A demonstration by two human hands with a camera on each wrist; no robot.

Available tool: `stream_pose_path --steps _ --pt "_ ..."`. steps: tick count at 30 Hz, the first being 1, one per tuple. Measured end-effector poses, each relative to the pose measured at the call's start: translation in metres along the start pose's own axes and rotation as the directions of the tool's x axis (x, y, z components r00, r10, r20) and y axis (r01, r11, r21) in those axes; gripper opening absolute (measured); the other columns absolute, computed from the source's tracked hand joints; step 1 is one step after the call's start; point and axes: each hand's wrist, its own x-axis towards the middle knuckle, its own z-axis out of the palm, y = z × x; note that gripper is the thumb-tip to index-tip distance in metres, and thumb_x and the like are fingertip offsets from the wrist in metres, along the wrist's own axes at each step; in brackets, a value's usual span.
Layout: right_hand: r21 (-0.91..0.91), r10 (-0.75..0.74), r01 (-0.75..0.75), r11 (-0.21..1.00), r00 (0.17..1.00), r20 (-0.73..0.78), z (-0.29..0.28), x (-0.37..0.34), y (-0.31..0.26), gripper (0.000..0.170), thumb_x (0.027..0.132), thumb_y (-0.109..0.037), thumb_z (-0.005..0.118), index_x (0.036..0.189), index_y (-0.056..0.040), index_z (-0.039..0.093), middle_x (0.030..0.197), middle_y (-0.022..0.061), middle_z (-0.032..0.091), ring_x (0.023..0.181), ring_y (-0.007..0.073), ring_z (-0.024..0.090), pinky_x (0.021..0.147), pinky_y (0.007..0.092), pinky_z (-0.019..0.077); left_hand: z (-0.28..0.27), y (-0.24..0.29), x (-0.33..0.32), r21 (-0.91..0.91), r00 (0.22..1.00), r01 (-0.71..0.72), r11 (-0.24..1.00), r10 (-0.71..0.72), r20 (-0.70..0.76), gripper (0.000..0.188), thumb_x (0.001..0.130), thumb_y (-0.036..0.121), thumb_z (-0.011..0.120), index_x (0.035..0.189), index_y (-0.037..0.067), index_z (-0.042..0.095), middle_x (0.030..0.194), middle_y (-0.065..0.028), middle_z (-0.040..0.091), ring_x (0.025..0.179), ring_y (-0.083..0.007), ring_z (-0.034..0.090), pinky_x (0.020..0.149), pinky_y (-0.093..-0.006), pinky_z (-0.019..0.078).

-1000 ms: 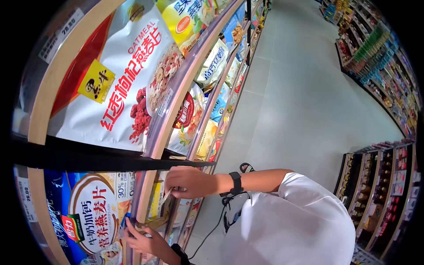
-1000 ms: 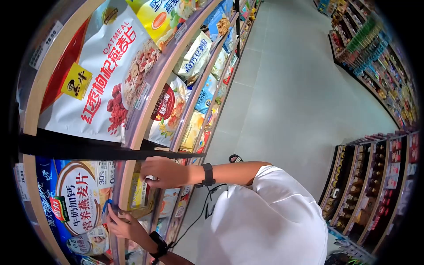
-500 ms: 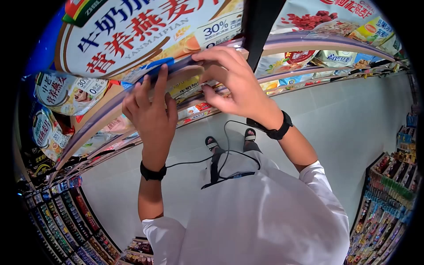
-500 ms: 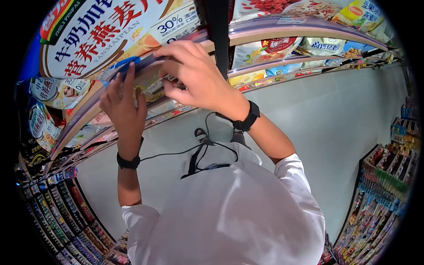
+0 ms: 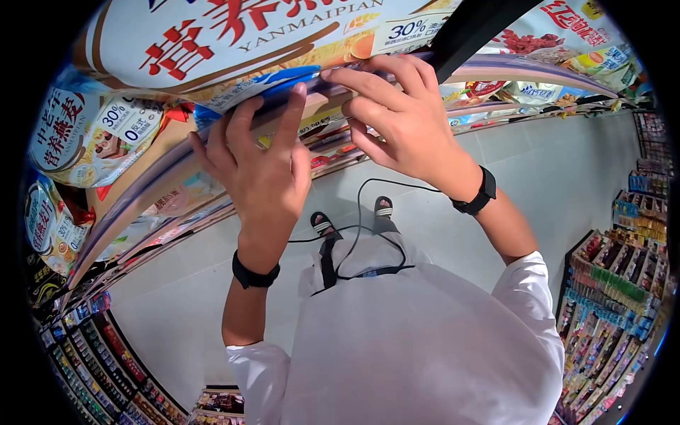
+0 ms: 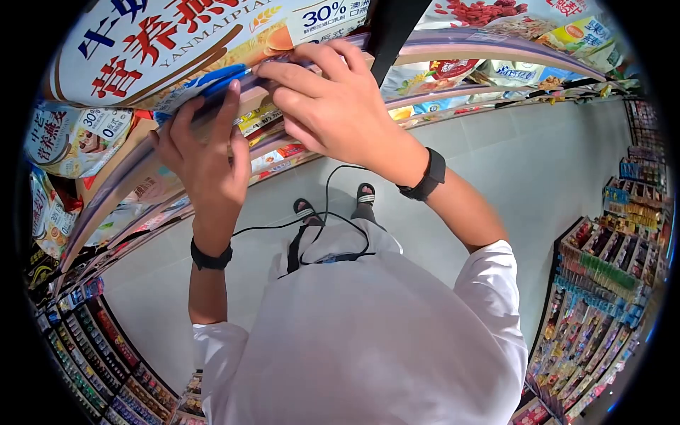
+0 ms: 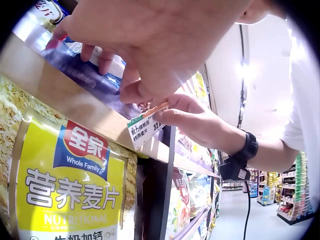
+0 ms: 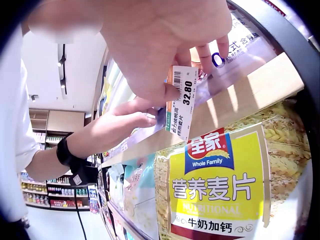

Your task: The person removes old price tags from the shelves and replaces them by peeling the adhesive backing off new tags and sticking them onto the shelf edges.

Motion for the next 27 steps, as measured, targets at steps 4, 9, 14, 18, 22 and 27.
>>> stream_pose_path --steps 4,9,14,18,22,27 --pt "-0.046 0.020 -0.018 0.999 0.999 0.037 -0.002 0.005 0.000 0.023 0.067 -0.016 0.075 0.086 -0.0108 0.065 0.125 -0.0037 0.063 0.108 0.0222 0.055 0.096 0.0429 0.0391 0.007 0.008 0.003 -0.045 0.997 0.058 0.997 -0.060 -0.050 0.052 0.079 0.015 0.069 0.127 0.035 0.067 0.123 -0.0067 0.048 0.122 -0.0336 0.039 0.111 -0.0616 0.0225" --pt "-0.074 0.011 -0.010 0.997 1.000 0.019 0.000 0.008 0.000 0.023 0.067 -0.015 0.077 0.088 -0.0130 0.067 0.121 -0.0062 0.065 0.105 0.0213 0.056 0.092 0.0421 0.0390 0.009 0.013 0.006 -0.103 0.990 0.106 0.989 -0.115 -0.086 0.049 0.079 0.017 0.070 0.124 0.035 0.069 0.120 -0.0066 0.047 0.120 -0.0338 0.039 0.111 -0.0606 0.0234" --pt "-0.059 0.024 -0.021 0.998 0.999 0.046 -0.006 0.012 0.000 0.020 0.069 -0.012 0.076 0.086 -0.0140 0.067 0.119 -0.0062 0.067 0.104 0.0222 0.057 0.090 0.0398 0.0384 0.016 0.011 0.007 -0.126 0.984 0.074 0.989 -0.093 -0.152 0.045 0.075 0.018 0.071 0.115 0.039 0.072 0.119 -0.0064 0.047 0.119 -0.0376 0.038 0.108 -0.0714 0.0231" --pt "-0.046 0.028 -0.026 0.999 0.999 0.035 -0.007 0.017 -0.001 0.016 0.072 -0.014 0.075 0.086 -0.0142 0.068 0.114 -0.0070 0.068 0.100 0.0220 0.057 0.089 0.0399 0.0378 0.019 0.013 0.007 -0.154 0.974 0.120 0.981 -0.146 -0.172 0.040 0.075 0.018 0.070 0.111 0.035 0.074 0.117 -0.0058 0.047 0.117 -0.0364 0.038 0.107 -0.0716 0.0227" --pt "0.051 0.059 -0.061 0.997 0.998 0.031 -0.006 0.014 0.004 0.011 0.076 -0.013 0.072 0.086 -0.0123 0.068 0.111 -0.0066 0.071 0.097 0.0205 0.057 0.090 0.0387 0.0367 0.020 0.015 0.011 -0.226 0.971 0.127 0.966 -0.168 -0.172 0.036 0.076 0.017 0.069 0.108 0.032 0.073 0.114 -0.0057 0.046 0.116 -0.0368 0.037 0.107 -0.0708 0.0211" --pt "0.262 0.077 -0.064 0.963 0.996 -0.041 -0.011 0.011 0.012 0.012 0.077 -0.009 0.068 0.088 -0.0086 0.068 0.103 -0.0028 0.074 0.093 0.0187 0.057 0.088 0.0344 0.0389 0.016 0.013 0.016 -0.219 0.970 0.148 0.965 -0.185 -0.160 0.032 0.078 0.015 0.068 0.106 0.030 0.071 0.112 -0.0058 0.044 0.116 -0.0376 0.036 0.106 -0.0696 0.0197"
